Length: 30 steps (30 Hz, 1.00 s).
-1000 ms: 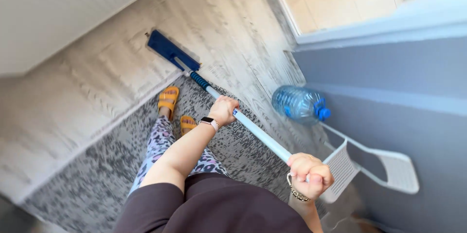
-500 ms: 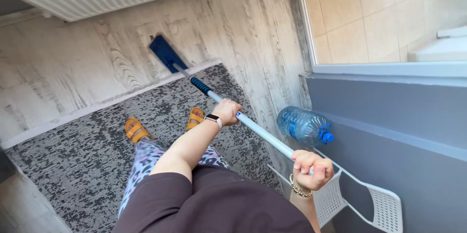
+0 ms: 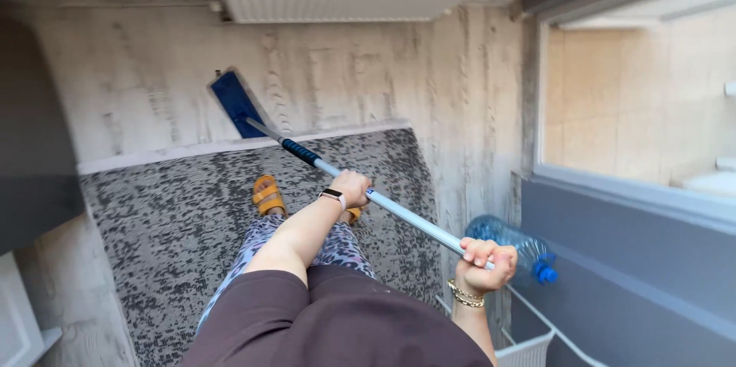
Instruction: The recorder mops the floor in several rooms of a home, starting with a bathroom area and moving through a kitchen and hallway.
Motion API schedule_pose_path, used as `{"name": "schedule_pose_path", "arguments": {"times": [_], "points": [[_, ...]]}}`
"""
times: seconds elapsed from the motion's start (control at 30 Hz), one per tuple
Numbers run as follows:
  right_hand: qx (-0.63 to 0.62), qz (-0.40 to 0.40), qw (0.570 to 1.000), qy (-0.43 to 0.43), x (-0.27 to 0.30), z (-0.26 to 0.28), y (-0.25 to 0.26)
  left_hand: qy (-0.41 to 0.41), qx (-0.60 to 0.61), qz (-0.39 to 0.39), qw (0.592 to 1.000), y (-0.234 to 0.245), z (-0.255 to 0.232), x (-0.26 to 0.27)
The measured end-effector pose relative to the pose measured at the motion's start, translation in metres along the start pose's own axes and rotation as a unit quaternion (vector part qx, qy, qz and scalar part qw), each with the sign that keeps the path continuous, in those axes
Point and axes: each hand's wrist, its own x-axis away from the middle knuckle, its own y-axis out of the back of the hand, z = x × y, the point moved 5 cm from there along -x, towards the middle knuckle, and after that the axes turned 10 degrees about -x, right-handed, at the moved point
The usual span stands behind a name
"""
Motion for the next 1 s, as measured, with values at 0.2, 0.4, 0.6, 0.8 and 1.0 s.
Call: {"name": "schedule_pose_path", "arguments": {"times": [0.2, 0.4, 0.6, 0.8, 1.0], "points": [[-0.019, 0.046, 0.997, -0.052, 0.015, -0.072, -0.069, 0.076, 0.034, -0.033, 0.996, 0.022, 0.096, 0.054], [-0.047, 0.137, 0.981, -0.126, 0.043, -0.147, -0.140, 0.157, 0.033, -0.075, 0.984, 0.010, 0.195, 0.113], [-0.049, 0.276, 0.939, -0.200, 0.058, -0.167, -0.238, 0.236, 0.109, -0.169, 0.951, 0.032, 0.250, 0.172], [0.126, 0.443, 0.812, -0.358, 0.047, -0.126, -0.341, 0.240, 0.146, -0.249, 0.927, 0.070, 0.272, 0.190], [-0.145, 0.492, 0.836, -0.198, 0.055, -0.186, -0.410, 0.285, 0.189, -0.474, 0.812, 0.119, 0.297, 0.235]]}}
